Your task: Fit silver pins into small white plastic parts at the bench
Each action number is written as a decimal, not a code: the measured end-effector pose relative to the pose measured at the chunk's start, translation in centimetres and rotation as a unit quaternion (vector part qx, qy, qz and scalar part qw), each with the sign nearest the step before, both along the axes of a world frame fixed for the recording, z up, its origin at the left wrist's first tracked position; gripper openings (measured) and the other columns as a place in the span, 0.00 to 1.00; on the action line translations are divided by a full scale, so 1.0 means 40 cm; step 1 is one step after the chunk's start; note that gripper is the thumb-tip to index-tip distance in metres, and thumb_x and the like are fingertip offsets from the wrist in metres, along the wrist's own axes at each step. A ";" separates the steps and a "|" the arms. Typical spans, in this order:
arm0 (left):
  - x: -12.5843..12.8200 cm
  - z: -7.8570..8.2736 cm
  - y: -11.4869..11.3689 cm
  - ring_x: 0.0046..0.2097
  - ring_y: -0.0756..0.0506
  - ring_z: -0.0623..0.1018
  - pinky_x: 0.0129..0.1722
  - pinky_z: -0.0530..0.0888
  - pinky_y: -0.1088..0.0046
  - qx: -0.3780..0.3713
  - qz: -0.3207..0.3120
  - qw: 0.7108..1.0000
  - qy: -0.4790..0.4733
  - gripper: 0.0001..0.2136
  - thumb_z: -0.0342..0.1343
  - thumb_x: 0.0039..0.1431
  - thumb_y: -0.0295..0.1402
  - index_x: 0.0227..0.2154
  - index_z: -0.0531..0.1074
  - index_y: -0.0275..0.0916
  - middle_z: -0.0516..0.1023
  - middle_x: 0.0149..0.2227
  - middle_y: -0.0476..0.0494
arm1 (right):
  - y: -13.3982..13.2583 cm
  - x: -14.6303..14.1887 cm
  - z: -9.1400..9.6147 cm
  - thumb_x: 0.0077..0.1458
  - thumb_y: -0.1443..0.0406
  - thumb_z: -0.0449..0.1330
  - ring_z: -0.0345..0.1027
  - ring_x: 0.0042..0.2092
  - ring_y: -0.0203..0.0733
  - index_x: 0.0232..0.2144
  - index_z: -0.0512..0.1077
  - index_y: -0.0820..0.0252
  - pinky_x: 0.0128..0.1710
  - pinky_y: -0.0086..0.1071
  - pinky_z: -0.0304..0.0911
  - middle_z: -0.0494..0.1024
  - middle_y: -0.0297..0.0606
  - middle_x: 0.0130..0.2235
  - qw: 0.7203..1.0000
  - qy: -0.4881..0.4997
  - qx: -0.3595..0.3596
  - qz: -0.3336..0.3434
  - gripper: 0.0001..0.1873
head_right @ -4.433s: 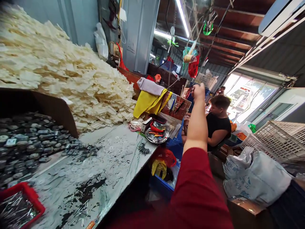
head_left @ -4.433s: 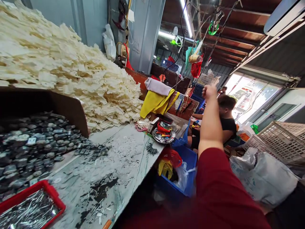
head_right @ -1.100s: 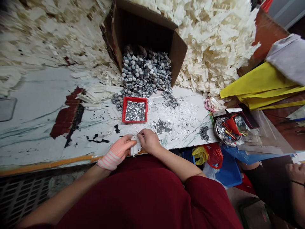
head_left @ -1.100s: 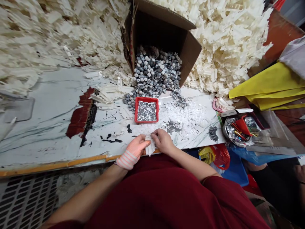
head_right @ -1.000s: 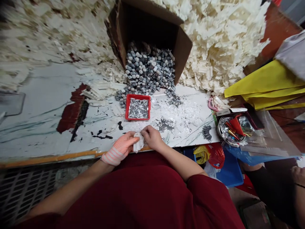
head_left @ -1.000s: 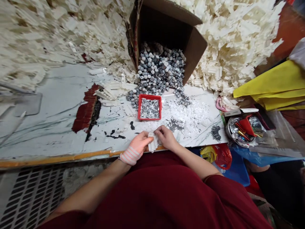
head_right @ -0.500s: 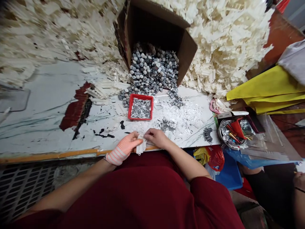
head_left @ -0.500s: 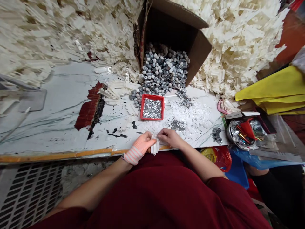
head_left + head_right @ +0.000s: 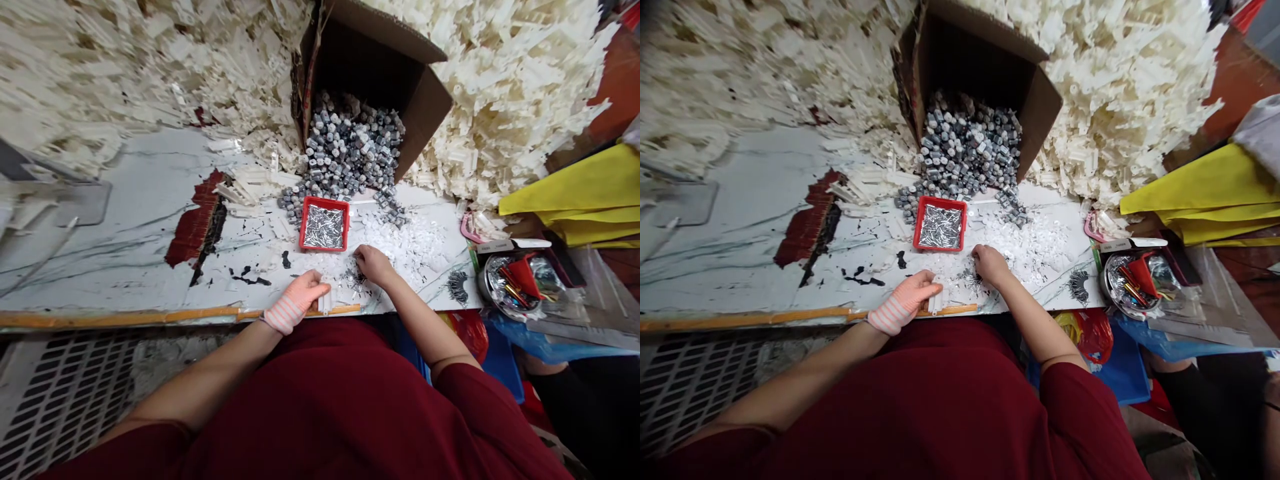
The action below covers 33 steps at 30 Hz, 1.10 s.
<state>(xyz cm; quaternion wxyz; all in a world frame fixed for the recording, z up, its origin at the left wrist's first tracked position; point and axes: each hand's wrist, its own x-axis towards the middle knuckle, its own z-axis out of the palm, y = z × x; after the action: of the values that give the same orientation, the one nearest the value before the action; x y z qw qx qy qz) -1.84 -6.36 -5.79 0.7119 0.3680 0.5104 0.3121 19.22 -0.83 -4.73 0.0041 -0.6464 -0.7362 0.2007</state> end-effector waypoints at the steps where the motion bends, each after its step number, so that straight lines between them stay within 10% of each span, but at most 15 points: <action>1: 0.002 0.003 0.002 0.17 0.54 0.62 0.16 0.58 0.79 -0.002 0.003 1.000 0.001 0.14 0.62 0.42 0.37 0.29 0.63 0.39 0.61 0.17 0.59 | -0.002 -0.001 0.001 0.55 0.70 0.53 0.67 0.44 0.45 0.42 0.69 0.58 0.38 0.32 0.59 0.76 0.43 0.43 1.000 0.000 0.004 -0.006 0.12; 8: 0.015 0.019 0.010 0.14 0.53 0.62 0.13 0.58 0.79 -0.024 0.011 1.000 -0.006 0.15 0.63 0.39 0.37 0.27 0.63 0.39 0.62 0.15 0.59 | 0.015 -0.030 0.005 0.55 0.73 0.51 0.68 0.42 0.47 0.41 0.69 0.61 0.38 0.34 0.59 0.76 0.48 0.41 0.996 -0.063 -0.016 0.060 0.12; 17: 0.021 0.022 0.012 0.20 0.51 0.70 0.19 0.68 0.77 0.006 0.038 0.999 -0.023 0.13 0.61 0.45 0.36 0.30 0.63 0.38 0.68 0.19 0.55 | -0.088 -0.072 0.041 0.56 0.59 0.55 0.65 0.31 0.34 0.33 0.69 0.60 0.33 0.28 0.61 0.74 0.32 0.30 0.924 0.373 -0.053 -0.063 0.09; 25: 0.021 0.034 0.001 0.19 0.49 0.70 0.19 0.68 0.76 0.018 0.022 1.000 -0.008 0.13 0.60 0.46 0.36 0.28 0.61 0.39 0.69 0.18 0.55 | -0.126 -0.115 0.057 0.57 0.63 0.54 0.64 0.31 0.36 0.32 0.69 0.59 0.34 0.30 0.57 0.74 0.36 0.31 0.968 0.245 0.026 -0.037 0.06; 33: 0.002 0.036 0.002 0.21 0.52 0.67 0.20 0.63 0.79 0.017 0.013 1.000 -0.002 0.11 0.60 0.45 0.35 0.28 0.62 0.39 0.66 0.18 0.57 | -0.114 -0.041 0.013 0.57 0.59 0.56 0.68 0.31 0.36 0.32 0.71 0.60 0.34 0.30 0.62 0.76 0.35 0.30 0.926 0.359 -0.088 -0.072 0.11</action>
<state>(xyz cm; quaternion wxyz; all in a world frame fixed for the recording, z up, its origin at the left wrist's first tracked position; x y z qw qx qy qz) -1.77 -6.27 -4.35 0.7020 0.3727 0.5088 0.3309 17.59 -5.40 -4.23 0.2252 -0.5801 -0.6164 0.4825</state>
